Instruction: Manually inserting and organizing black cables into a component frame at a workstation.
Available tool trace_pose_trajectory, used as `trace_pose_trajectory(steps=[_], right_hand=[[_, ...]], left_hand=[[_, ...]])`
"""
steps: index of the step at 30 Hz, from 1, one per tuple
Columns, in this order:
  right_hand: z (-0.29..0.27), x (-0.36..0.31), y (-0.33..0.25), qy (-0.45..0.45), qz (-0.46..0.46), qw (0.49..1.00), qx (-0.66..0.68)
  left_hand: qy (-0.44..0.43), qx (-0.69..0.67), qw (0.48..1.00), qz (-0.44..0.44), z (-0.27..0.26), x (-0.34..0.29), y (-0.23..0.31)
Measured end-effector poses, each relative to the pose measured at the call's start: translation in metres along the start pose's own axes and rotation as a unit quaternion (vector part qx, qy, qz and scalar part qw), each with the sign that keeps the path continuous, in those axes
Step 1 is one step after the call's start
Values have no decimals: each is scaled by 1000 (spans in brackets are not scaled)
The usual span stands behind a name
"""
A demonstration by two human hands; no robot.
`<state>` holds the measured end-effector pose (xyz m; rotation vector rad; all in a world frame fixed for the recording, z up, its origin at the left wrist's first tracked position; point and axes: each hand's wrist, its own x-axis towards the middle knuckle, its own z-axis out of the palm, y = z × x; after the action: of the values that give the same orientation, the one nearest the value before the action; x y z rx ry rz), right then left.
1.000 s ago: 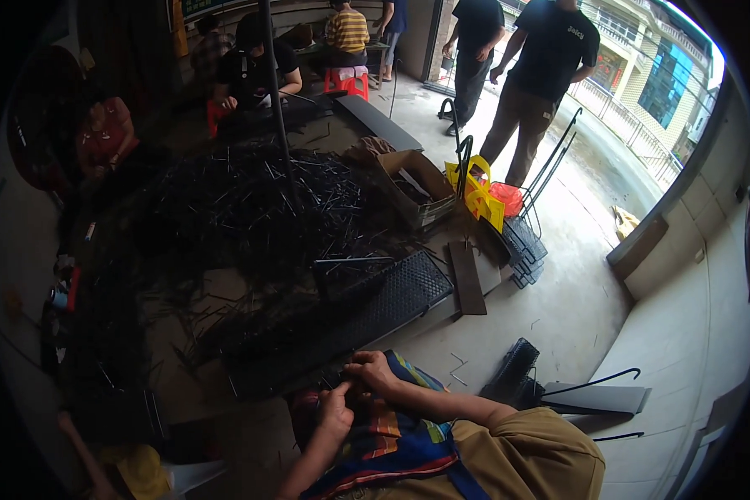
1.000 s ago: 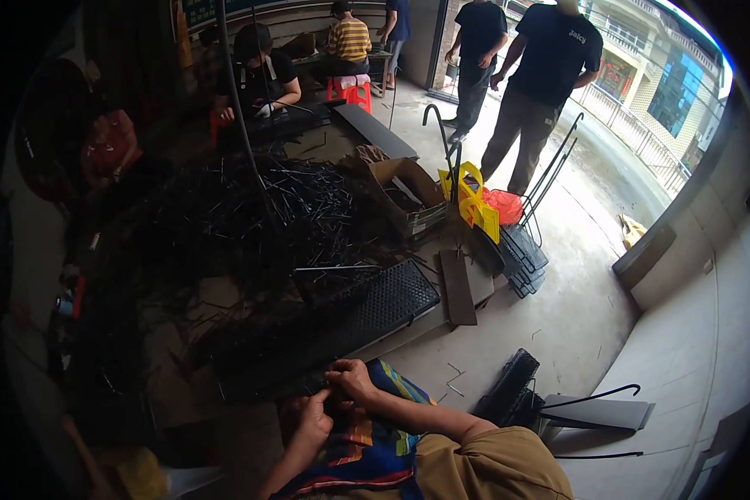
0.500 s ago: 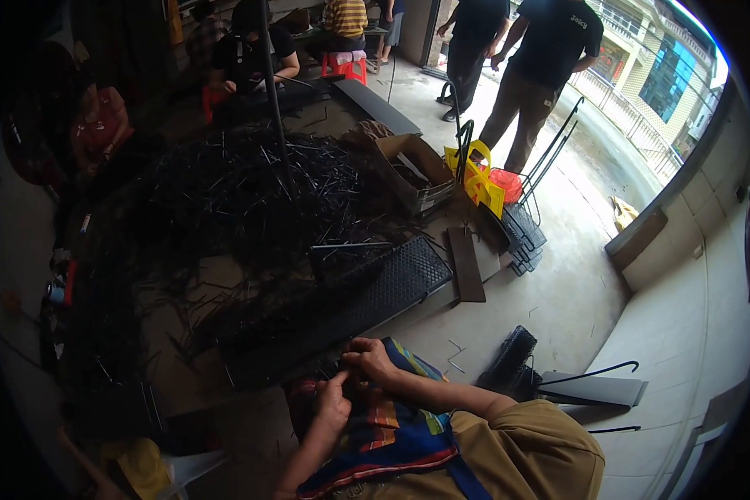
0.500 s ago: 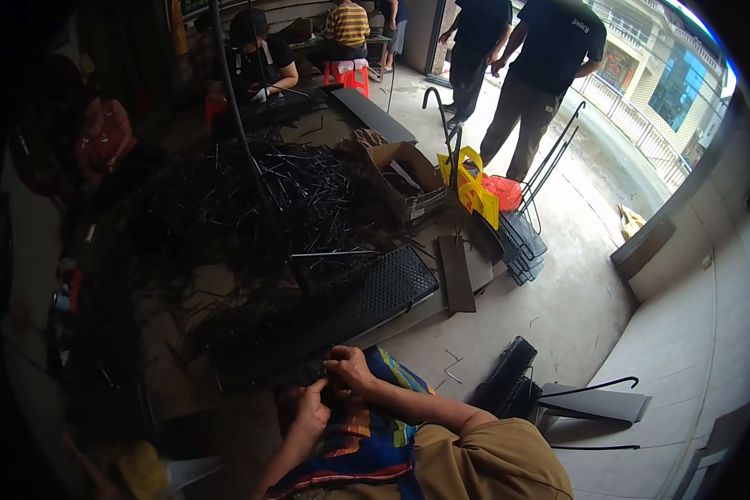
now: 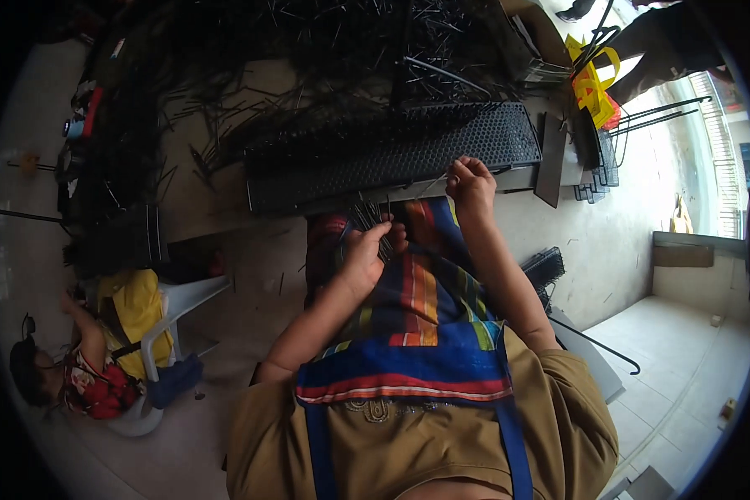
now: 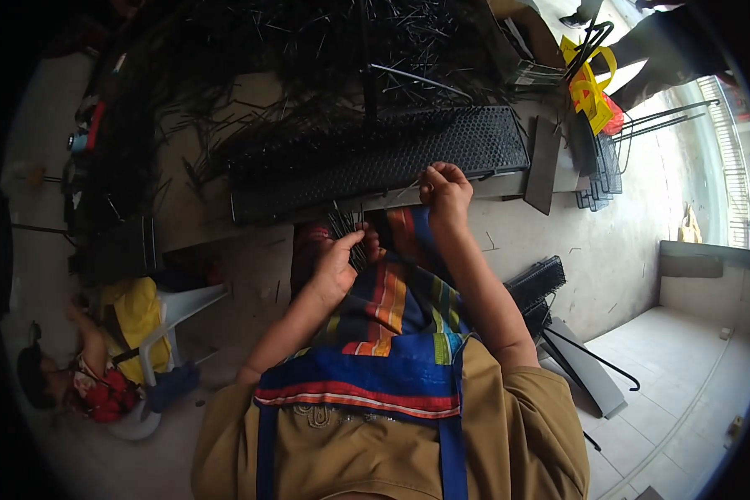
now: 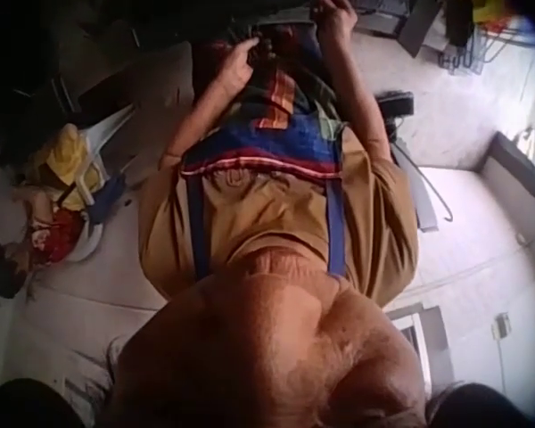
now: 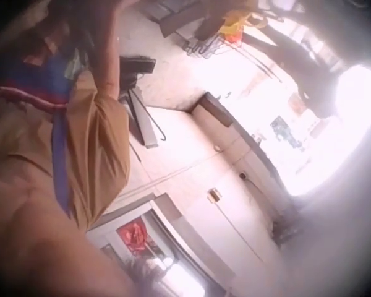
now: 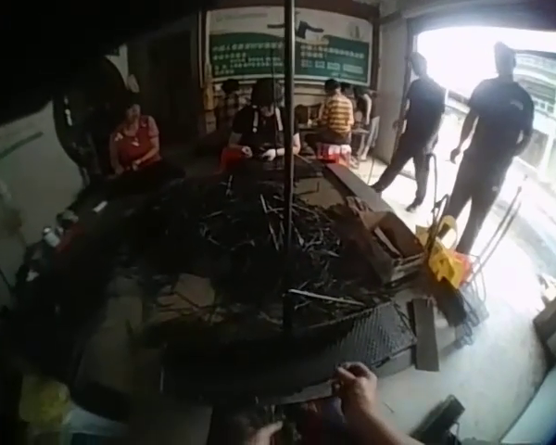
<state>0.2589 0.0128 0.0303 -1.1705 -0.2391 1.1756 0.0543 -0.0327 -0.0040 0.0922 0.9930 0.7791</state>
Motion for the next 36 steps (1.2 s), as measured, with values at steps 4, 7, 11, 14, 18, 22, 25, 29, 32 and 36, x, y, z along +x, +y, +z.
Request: trace_pose_trajectory(steps=[4,7,11,14,18,22,25,29,32,36], right_hand=[[9,-9,11,-50,-83,992,-79],[26,-11,12,-79,-190,972,-110],[46,3,17,-85,-248,953,-151],[53,13,22,-87,-300,916,-254],[56,19,30,-112,-356,851,-369],[69,23,22,-131,-437,735,-502],[85,27,14,-124,-445,702,-542],[99,23,3,-179,-449,655,-581],[85,22,12,-164,-447,658,-584],[70,21,16,-145,-418,707,-553]], left_hand=[[-1,-7,1000,0,3,-3,4],[11,-16,1000,6,0,-7,3],[11,-27,1000,12,2,-11,8],[-8,-15,1000,-10,-2,-5,9],[1,-13,1000,-11,3,-1,12],[3,-13,1000,-11,10,4,17],[4,-19,1000,-11,22,7,22],[7,-38,999,23,27,0,24],[11,-41,999,21,20,-3,17],[-3,-58,998,19,22,-1,4]])
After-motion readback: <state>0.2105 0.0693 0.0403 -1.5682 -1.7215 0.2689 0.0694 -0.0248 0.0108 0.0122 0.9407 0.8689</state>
